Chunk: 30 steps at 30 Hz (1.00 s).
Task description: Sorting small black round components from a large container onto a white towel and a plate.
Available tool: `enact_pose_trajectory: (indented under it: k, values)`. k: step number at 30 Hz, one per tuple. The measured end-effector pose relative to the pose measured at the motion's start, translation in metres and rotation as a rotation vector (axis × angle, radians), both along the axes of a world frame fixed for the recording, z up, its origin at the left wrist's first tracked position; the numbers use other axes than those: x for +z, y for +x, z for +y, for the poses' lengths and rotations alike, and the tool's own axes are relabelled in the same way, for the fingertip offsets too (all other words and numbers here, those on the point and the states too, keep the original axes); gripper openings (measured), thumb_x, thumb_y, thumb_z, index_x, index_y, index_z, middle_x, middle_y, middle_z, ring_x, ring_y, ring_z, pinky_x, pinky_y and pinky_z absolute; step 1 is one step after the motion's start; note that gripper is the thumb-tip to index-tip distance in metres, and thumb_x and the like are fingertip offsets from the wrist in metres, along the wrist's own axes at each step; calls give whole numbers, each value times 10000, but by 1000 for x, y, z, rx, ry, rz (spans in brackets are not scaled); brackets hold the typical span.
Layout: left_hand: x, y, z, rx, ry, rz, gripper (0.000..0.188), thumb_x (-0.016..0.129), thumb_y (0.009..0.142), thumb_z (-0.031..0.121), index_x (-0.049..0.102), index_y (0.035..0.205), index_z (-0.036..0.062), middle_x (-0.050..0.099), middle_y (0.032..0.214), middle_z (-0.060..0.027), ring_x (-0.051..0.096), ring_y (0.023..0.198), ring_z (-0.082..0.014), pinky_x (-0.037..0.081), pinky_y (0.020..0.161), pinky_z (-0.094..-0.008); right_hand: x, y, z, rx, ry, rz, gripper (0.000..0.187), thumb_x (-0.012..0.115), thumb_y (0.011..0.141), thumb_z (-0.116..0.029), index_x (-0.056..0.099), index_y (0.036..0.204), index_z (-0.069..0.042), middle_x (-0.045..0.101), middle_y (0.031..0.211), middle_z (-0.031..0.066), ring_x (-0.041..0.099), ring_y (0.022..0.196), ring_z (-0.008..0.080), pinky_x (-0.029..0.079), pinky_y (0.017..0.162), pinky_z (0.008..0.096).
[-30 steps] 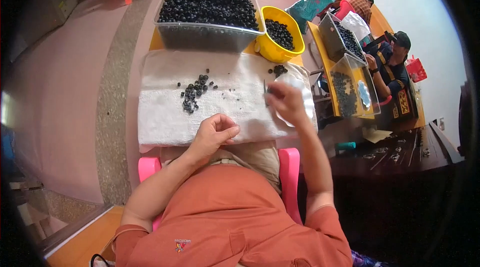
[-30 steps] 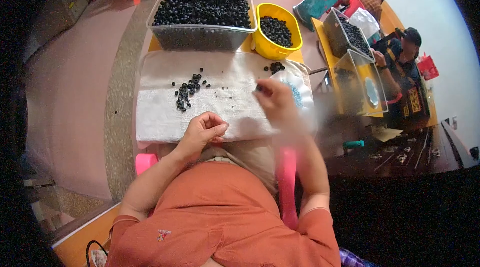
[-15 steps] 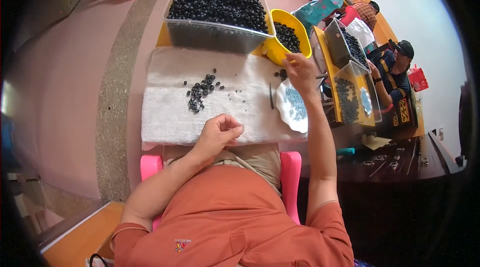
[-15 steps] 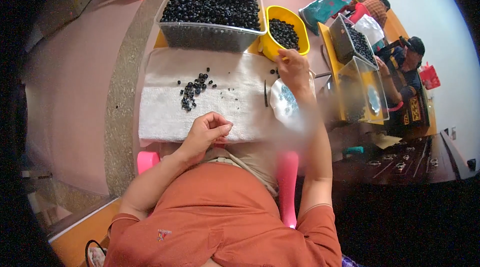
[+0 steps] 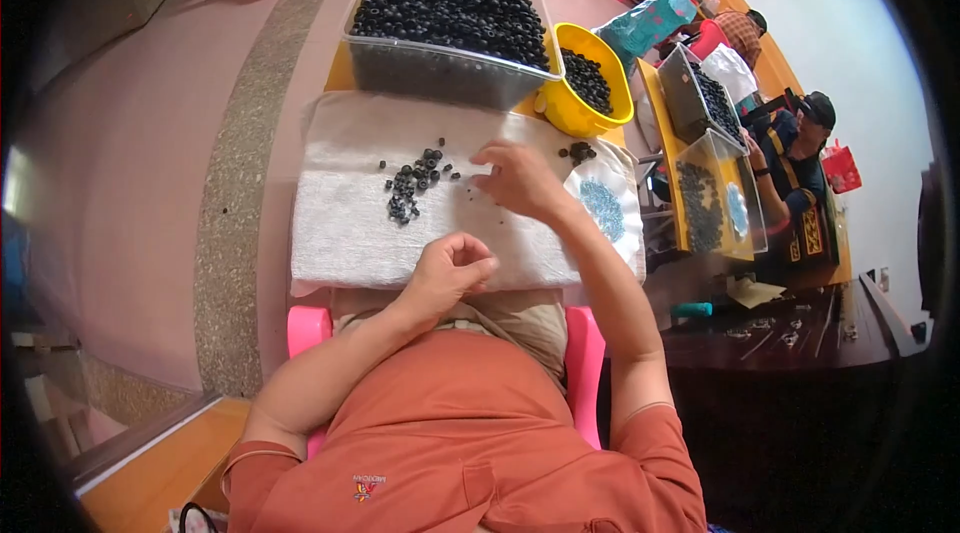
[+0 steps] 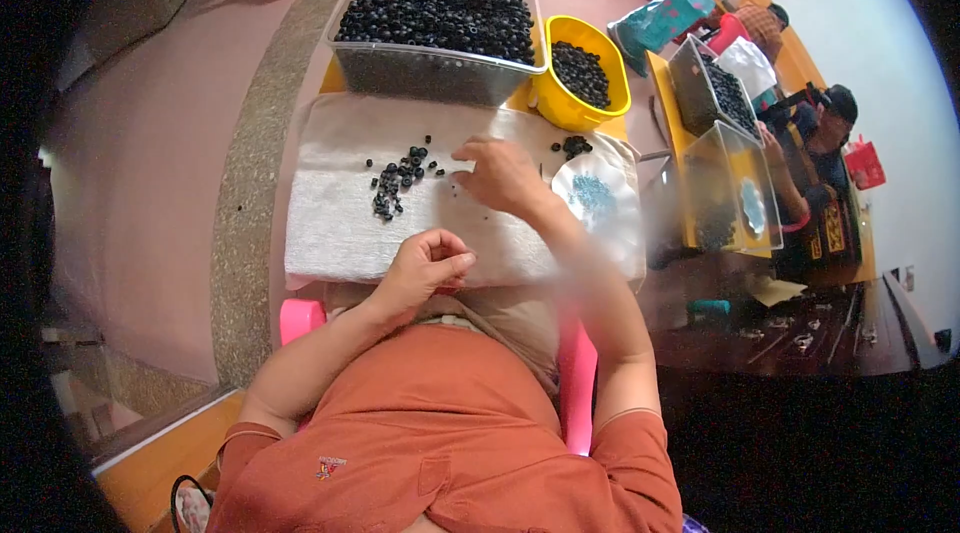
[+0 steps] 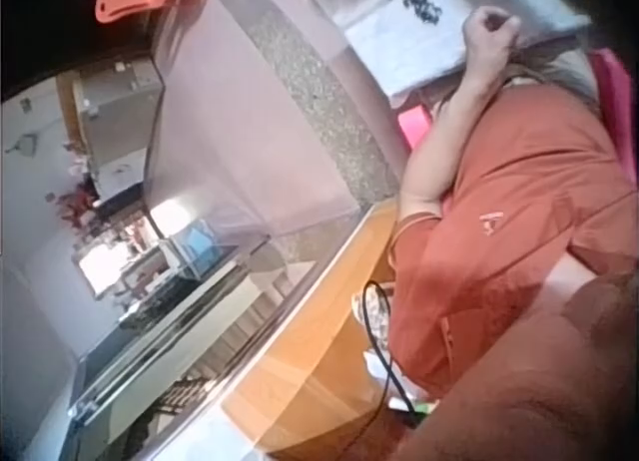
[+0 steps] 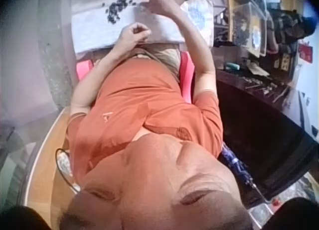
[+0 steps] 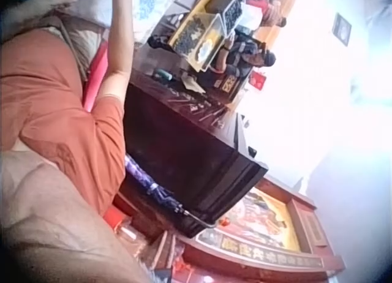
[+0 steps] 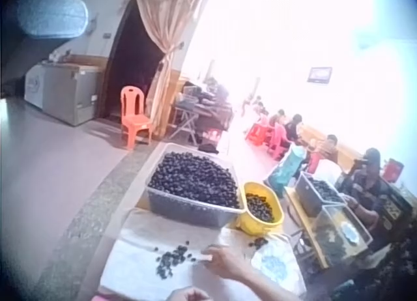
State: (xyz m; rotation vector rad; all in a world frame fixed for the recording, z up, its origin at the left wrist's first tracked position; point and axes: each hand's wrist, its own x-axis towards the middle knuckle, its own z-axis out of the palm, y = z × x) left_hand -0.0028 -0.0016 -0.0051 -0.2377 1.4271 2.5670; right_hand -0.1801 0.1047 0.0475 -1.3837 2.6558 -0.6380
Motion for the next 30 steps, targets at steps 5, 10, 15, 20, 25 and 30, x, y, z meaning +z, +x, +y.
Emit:
enact_pose_trajectory:
  k: [5,10,15,20,25,30]
  values:
    - [1,0,0,10,48,0,109,672,910,111,597,966,55,615,860,8,584,728,-57,512,656,-208,-12,11,-18,-70,95,6,333,694,820,-272,687,1095,-85,661,1033,120,628,978,340,495,847,422]
    - [6,1,-2,8,56,-20,132,684,892,111,593,965,48,620,889,-4,584,763,-63,512,662,-218,-14,18,-27,-69,85,0,338,699,813,-271,682,1093,-82,654,1017,123,626,972,337,491,832,434]
    - [2,1,0,23,40,-2,115,678,906,121,589,948,62,612,861,7,585,718,-58,514,652,-209,-15,20,-32,-34,48,57,310,710,803,-269,691,1057,-92,652,1013,115,631,969,322,496,814,424]
    - [4,1,0,29,40,-8,123,681,895,110,589,950,51,615,868,6,573,740,-59,508,657,-213,-21,21,-39,87,-39,109,232,705,797,-233,708,993,-109,647,986,80,622,945,296,499,815,403]
    - [5,0,-1,40,51,-18,113,676,901,107,588,949,55,609,859,8,576,728,-56,513,649,-211,-27,20,-42,121,-1,171,185,698,788,-188,721,962,-129,637,997,50,603,939,275,500,811,390]
    - [3,0,0,76,77,-22,101,670,906,96,588,948,56,610,854,6,587,703,-61,523,643,-213,-23,29,-42,201,-96,200,168,680,787,-152,715,944,-104,621,1001,68,597,923,277,496,801,386]
